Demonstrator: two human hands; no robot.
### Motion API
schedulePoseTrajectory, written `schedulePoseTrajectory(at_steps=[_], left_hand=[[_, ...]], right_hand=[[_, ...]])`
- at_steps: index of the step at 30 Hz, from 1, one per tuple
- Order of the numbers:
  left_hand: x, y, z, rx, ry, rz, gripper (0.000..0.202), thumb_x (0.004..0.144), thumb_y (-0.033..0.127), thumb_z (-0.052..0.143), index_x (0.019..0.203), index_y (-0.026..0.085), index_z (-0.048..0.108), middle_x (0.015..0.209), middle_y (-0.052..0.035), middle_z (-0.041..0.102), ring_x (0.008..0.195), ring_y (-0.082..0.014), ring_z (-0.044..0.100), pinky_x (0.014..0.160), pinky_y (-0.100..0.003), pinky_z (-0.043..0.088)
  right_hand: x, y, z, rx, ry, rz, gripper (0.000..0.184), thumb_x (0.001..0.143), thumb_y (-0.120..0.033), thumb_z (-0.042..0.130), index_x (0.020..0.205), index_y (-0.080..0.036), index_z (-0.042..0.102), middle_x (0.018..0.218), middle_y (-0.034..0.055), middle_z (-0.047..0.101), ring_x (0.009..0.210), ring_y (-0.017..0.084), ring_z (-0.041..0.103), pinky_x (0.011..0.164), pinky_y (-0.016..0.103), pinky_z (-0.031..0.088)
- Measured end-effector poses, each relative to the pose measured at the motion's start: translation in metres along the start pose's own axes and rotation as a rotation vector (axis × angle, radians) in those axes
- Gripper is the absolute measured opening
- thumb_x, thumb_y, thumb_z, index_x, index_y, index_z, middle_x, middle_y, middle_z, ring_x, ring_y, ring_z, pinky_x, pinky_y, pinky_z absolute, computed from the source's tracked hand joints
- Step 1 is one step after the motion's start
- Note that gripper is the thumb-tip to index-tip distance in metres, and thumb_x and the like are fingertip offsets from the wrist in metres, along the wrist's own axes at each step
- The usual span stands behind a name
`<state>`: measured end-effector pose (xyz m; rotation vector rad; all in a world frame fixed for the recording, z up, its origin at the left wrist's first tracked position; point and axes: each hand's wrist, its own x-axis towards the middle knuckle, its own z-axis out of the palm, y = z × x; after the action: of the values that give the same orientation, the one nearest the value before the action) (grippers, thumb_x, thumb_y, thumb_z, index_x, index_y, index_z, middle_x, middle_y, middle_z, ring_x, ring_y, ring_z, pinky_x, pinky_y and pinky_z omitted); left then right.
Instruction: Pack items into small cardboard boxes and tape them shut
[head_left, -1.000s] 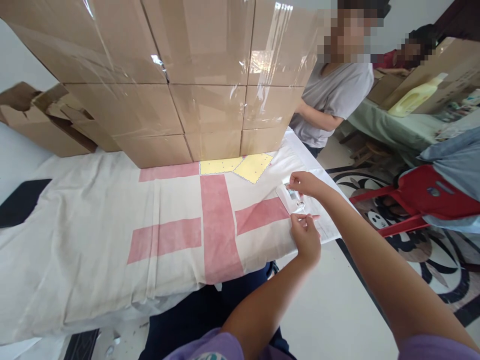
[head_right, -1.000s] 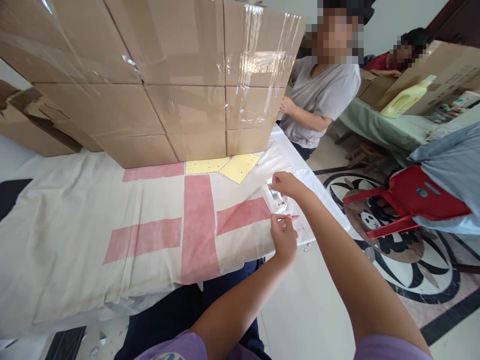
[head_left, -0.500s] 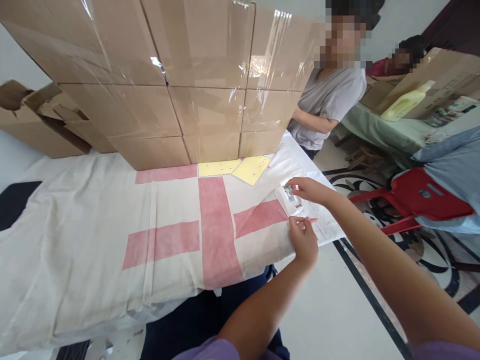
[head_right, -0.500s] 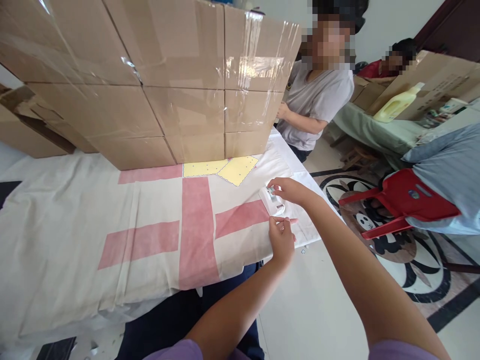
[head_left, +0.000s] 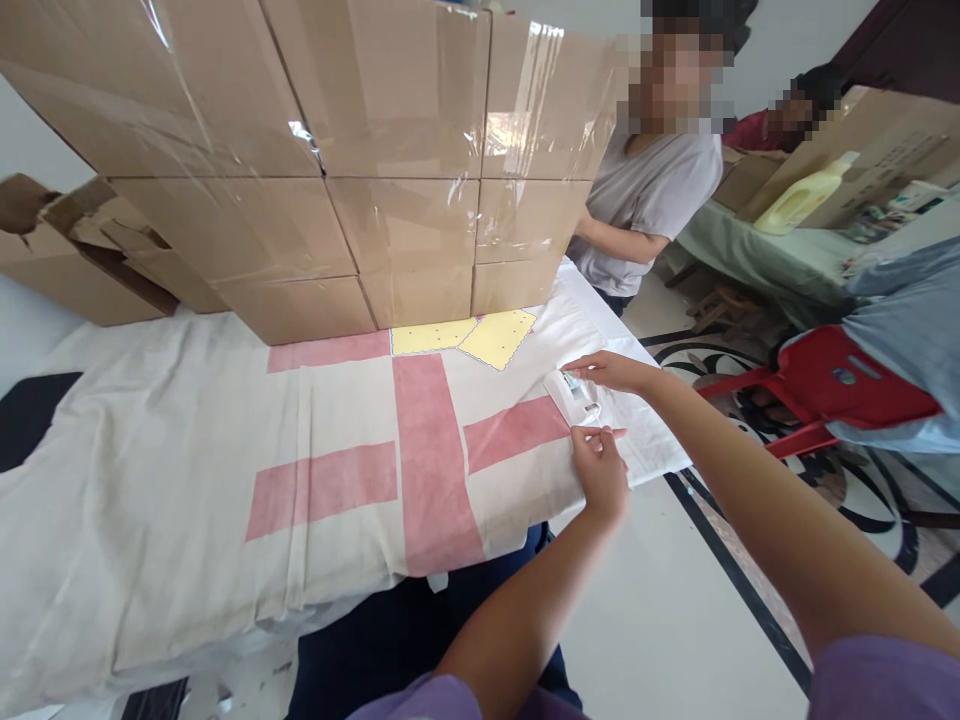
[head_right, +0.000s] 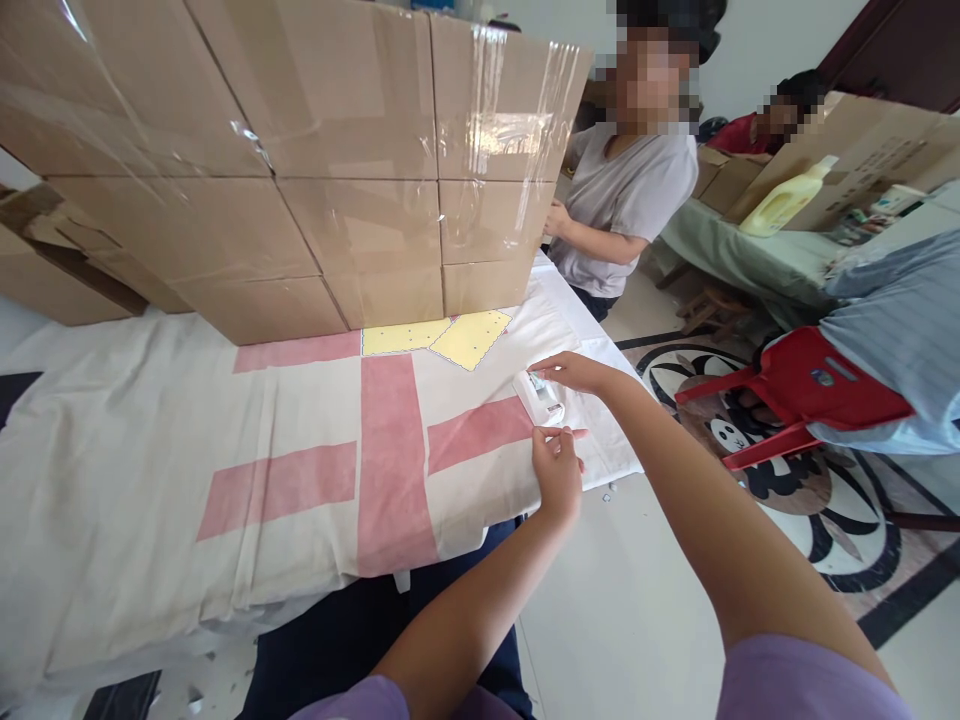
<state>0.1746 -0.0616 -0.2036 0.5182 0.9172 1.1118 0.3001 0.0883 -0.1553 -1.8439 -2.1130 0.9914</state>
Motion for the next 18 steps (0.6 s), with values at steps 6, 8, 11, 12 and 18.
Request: schedulePoseTrajectory(at_steps=[6,8,11,12,18], left_hand=[[-0.002,0.002,0.001,0.015,0.016,0.011,0.015,0.096,0.023,0.049,0.085,0.022,0.039,0.097,-0.0043,0.076,0.038,-0.0034,0.040,0.046,-0.020,0.036],[-0.002,0.002,0.001,0.016,0.015,0.016,0.015,0.095,0.023,0.050,0.085,0.022,0.039,0.096,-0.0039,0.076,0.038,-0.0033,0.039,0.047,-0.020,0.037],[-0.003,0.001,0.001,0.019,0.019,0.022,0.015,0.096,0.022,0.049,0.085,0.022,0.039,0.095,-0.0035,0.076,0.037,-0.0034,0.039,0.047,-0.020,0.037],[-0.004,0.001,0.000,0.018,0.020,0.024,0.015,0.096,0.022,0.049,0.085,0.022,0.038,0.095,-0.0034,0.076,0.037,-0.0036,0.039,0.047,-0.020,0.037],[-0.008,0.004,-0.005,0.011,-0.005,0.012,0.013,0.095,0.020,0.047,0.087,0.023,0.037,0.099,-0.0035,0.075,0.041,-0.0040,0.042,0.047,-0.020,0.034]], right_hand=[[0.001,0.002,0.001,0.036,-0.041,0.075,0.046,0.086,-0.049,0.060,0.123,-0.024,0.072,0.114,0.0081,0.069,0.082,0.019,0.061,0.074,0.031,0.050],[0.000,0.001,0.001,0.018,-0.058,0.063,0.046,0.086,-0.048,0.059,0.123,-0.025,0.070,0.103,0.0069,0.069,0.071,0.016,0.057,0.067,0.028,0.047],[-0.006,-0.004,0.005,-0.003,-0.014,0.023,0.042,0.087,-0.043,0.058,0.122,-0.024,0.070,0.098,0.0063,0.068,0.072,0.016,0.056,0.068,0.029,0.047],[-0.009,-0.006,0.007,-0.012,0.024,0.005,0.040,0.088,-0.040,0.057,0.122,-0.024,0.070,0.100,0.0068,0.068,0.077,0.017,0.057,0.072,0.029,0.048],[-0.031,-0.013,0.023,-0.077,0.343,-0.036,0.043,0.096,-0.035,0.046,0.133,-0.025,0.066,0.102,0.0063,0.066,0.085,0.018,0.060,0.086,0.034,0.049]])
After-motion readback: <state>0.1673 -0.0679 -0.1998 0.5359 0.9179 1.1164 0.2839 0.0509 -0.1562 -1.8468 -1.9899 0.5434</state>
